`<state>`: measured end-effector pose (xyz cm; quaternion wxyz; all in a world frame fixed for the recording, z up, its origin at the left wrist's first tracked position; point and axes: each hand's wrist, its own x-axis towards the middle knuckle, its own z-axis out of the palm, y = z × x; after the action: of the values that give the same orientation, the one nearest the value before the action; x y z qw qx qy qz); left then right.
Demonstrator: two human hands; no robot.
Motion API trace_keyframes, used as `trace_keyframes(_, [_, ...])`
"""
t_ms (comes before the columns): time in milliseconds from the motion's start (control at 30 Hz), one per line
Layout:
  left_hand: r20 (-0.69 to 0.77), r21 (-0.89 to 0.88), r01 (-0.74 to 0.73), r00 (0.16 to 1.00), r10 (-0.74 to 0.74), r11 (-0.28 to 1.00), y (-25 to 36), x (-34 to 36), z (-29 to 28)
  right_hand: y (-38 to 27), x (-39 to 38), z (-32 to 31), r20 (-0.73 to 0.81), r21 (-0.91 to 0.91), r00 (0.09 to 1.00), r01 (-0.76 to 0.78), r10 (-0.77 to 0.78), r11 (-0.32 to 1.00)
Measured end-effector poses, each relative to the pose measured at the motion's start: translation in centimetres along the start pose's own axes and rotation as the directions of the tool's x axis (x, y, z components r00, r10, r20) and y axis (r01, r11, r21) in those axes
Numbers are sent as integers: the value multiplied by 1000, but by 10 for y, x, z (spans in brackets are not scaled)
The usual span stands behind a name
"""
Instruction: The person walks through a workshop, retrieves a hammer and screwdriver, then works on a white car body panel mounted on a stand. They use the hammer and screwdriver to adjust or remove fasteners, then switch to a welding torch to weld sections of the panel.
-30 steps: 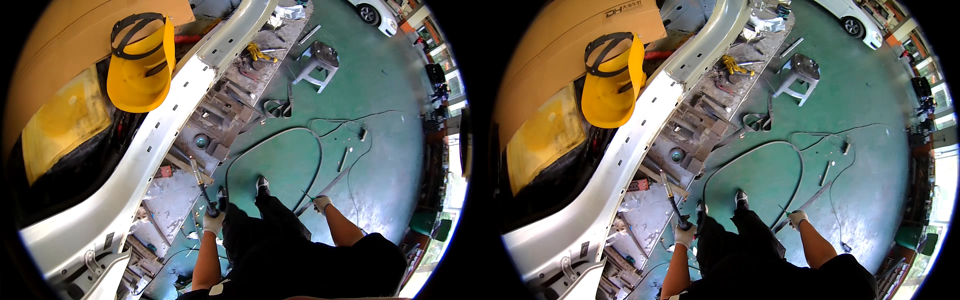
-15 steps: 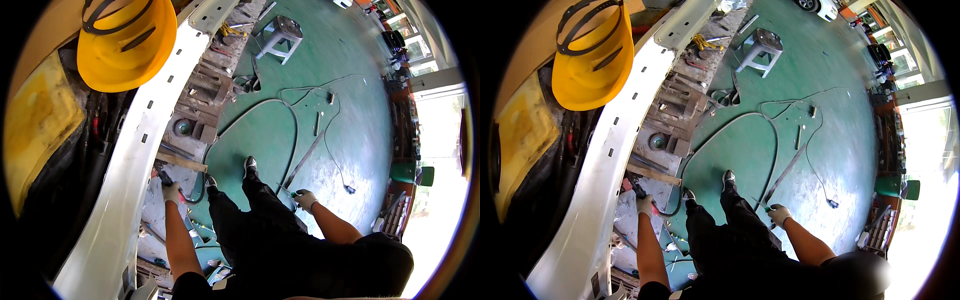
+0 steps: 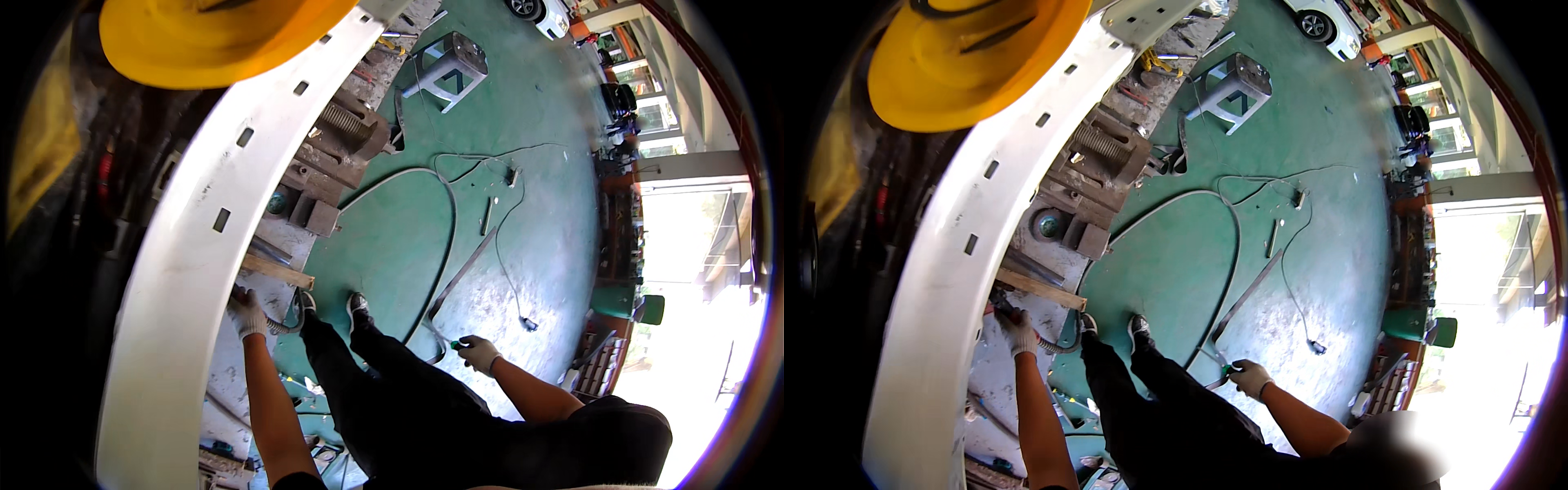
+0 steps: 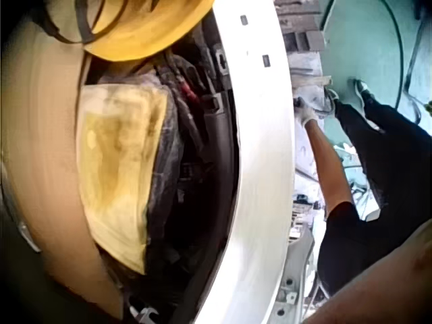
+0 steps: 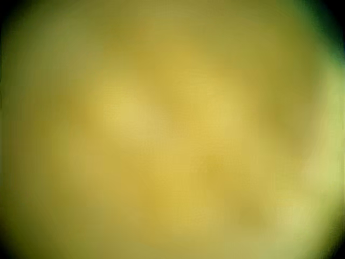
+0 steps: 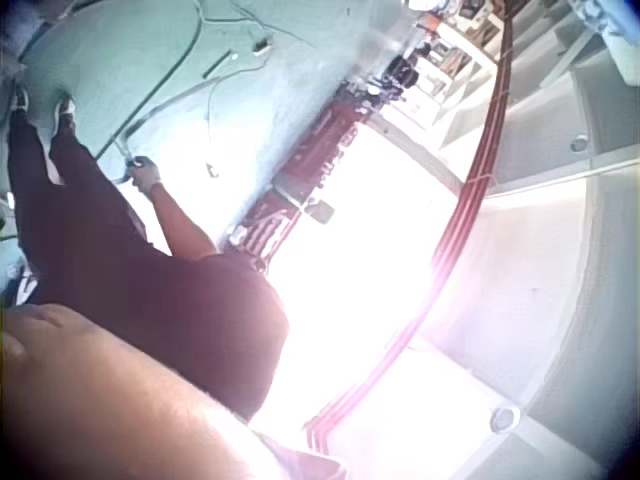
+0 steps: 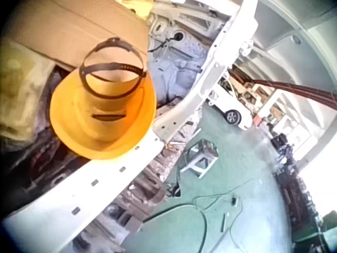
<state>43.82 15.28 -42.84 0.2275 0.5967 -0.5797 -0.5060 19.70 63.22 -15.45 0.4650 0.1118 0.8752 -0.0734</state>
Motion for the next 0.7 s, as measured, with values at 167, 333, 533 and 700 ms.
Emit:
trace_keyframes(167, [-43, -37, 29, 999, -31, 999, -9, -15, 1, -23, 19, 19, 107, -152, 993, -35, 52, 988])
trace_keyframes(333, [-55, -139, 23, 998, -31, 990, -24, -22, -3, -42, 38, 34, 151, -190, 986, -37, 66, 981])
trace_keyframes(533, [-106, 79, -136, 984, 144, 988, -58, -22, -4, -63, 48, 38, 167, -175, 983, -45, 75, 984])
trace_keyframes(700, [-164, 25, -5, 986, 9, 1000, -18, -31, -5, -76, 53, 42, 210, -203, 974, -37, 80, 979])
